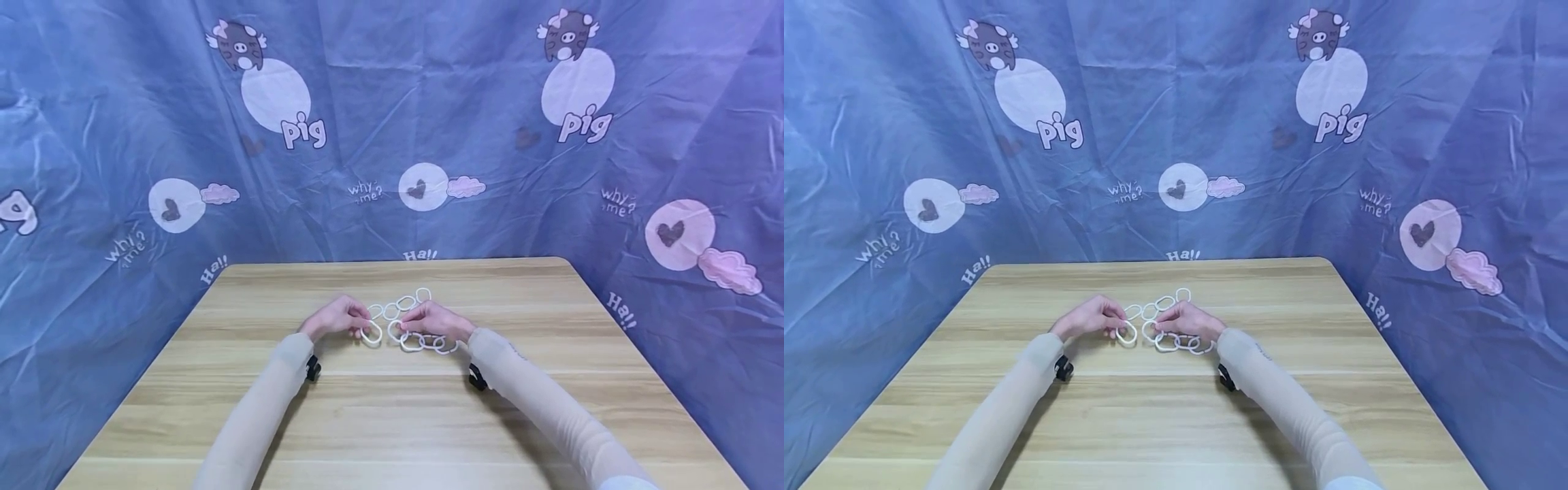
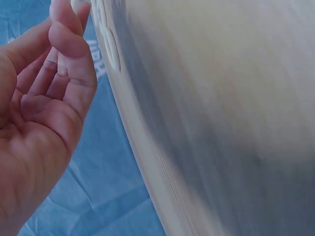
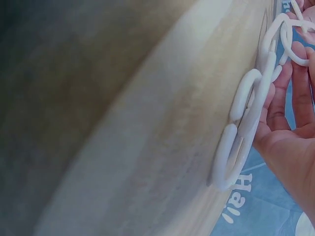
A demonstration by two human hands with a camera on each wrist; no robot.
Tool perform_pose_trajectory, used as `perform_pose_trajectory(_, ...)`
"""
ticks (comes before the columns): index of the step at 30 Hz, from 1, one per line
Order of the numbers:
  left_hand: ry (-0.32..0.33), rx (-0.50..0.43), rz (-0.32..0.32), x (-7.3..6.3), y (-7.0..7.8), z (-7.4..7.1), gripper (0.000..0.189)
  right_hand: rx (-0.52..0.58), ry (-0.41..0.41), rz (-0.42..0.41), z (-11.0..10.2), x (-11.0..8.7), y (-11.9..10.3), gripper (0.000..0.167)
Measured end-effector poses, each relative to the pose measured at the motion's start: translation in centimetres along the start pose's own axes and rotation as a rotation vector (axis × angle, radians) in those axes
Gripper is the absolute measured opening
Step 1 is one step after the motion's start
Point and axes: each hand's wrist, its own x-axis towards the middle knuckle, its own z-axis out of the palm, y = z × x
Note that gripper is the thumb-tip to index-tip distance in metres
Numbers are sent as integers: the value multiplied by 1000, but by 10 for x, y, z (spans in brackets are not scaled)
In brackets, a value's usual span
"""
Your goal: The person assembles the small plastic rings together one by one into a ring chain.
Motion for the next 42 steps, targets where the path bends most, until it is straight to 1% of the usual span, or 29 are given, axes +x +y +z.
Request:
perform_pose_trajectory(3,-9,-16,25,1,4,6,13,-7,25,-7,0,-1,0,25)
perform_pose_trajectory(6,-28,-31,38,2,6,9,13,-10,47,7,0,-2,-1,24)
perform_pose_trajectory(9,-43,-25,49,1,6,12,15,-16,51,25,1,-3,0,23)
perform_pose_trajectory(13,-51,-6,66,2,7,14,14,-26,49,5,0,-3,-1,24)
perform_pose_trajectory(16,-80,-1,89,5,10,16,13,-37,53,-10,-2,-3,-3,24)
perform_pose_trajectory(21,-130,23,125,9,13,20,12,-33,52,3,-2,0,-5,25)
perform_pose_trajectory(25,-137,36,119,10,14,23,10,-38,59,11,0,1,-7,24)
perform_pose_trajectory(29,-140,34,91,9,15,25,9,-35,60,13,1,1,-7,23)
perform_pose_trajectory(31,-151,33,82,9,16,26,9,-24,56,11,1,1,-7,23)
perform_pose_trajectory(37,-194,26,79,10,17,31,11,4,42,22,1,0,-5,24)
perform_pose_trajectory(42,-184,22,62,10,15,30,10,-5,27,12,1,0,-5,23)
